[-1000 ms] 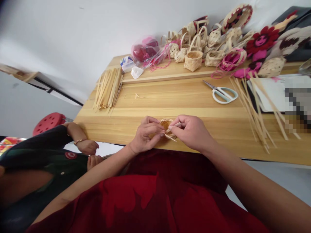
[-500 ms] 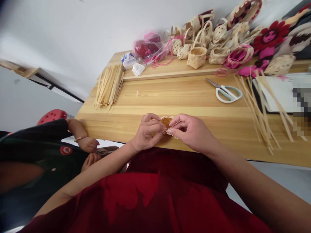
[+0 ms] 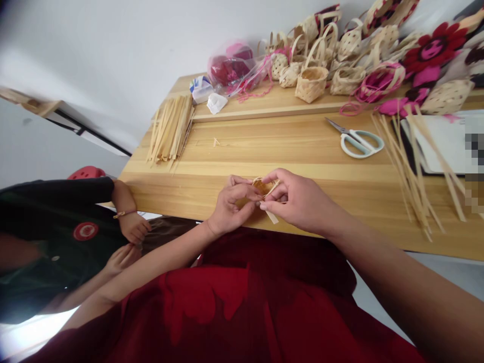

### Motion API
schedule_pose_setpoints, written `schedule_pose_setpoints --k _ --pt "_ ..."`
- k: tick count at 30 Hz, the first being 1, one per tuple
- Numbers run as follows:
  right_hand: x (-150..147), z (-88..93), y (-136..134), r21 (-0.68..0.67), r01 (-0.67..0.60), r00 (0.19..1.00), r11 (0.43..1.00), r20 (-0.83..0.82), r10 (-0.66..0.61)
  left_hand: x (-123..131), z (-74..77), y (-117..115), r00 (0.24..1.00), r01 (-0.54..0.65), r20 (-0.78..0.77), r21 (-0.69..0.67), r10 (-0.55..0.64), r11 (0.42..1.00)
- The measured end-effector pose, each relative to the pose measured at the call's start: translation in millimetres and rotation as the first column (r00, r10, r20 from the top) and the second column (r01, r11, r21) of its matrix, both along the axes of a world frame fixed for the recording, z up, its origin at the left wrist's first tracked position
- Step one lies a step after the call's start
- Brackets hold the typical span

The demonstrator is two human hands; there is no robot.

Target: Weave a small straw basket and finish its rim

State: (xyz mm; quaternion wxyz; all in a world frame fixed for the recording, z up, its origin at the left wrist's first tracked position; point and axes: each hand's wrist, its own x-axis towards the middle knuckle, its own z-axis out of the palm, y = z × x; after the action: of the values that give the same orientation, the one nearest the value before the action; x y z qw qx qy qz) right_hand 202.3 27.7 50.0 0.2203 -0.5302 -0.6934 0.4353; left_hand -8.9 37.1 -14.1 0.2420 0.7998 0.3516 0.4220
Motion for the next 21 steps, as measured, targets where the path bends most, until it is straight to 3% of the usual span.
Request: schedule_pose_setpoints --k 7,12,16,21 --pt "-6.6 2.8 -1.2 0.033 -0.011 0.997 0.999 0.077 0.008 3.4 -1.1 -5.2 0.997 -0.030 0.071 -0.081 0.036 0.996" --pt "-6.8 -2.4 0.2 0.034 0.025 0.999 0.999 0.043 -0.027 5.7 8.9 -2.2 0.998 -0.060 -0.003 -0.159 0.060 0.985" --pt "-6.7 -7.3 2.5 0.025 0.062 0.998 0.998 0.003 -0.062 2.3 23.3 8.3 0.999 0.015 -0.027 -0.286 -0.024 0.958" --pt "-8.5 -7.0 3.6 -0.001 0.084 0.996 0.996 -0.017 -0.084 0.2 33.3 22.3 0.991 0.119 0.007 -0.465 -0.131 0.877"
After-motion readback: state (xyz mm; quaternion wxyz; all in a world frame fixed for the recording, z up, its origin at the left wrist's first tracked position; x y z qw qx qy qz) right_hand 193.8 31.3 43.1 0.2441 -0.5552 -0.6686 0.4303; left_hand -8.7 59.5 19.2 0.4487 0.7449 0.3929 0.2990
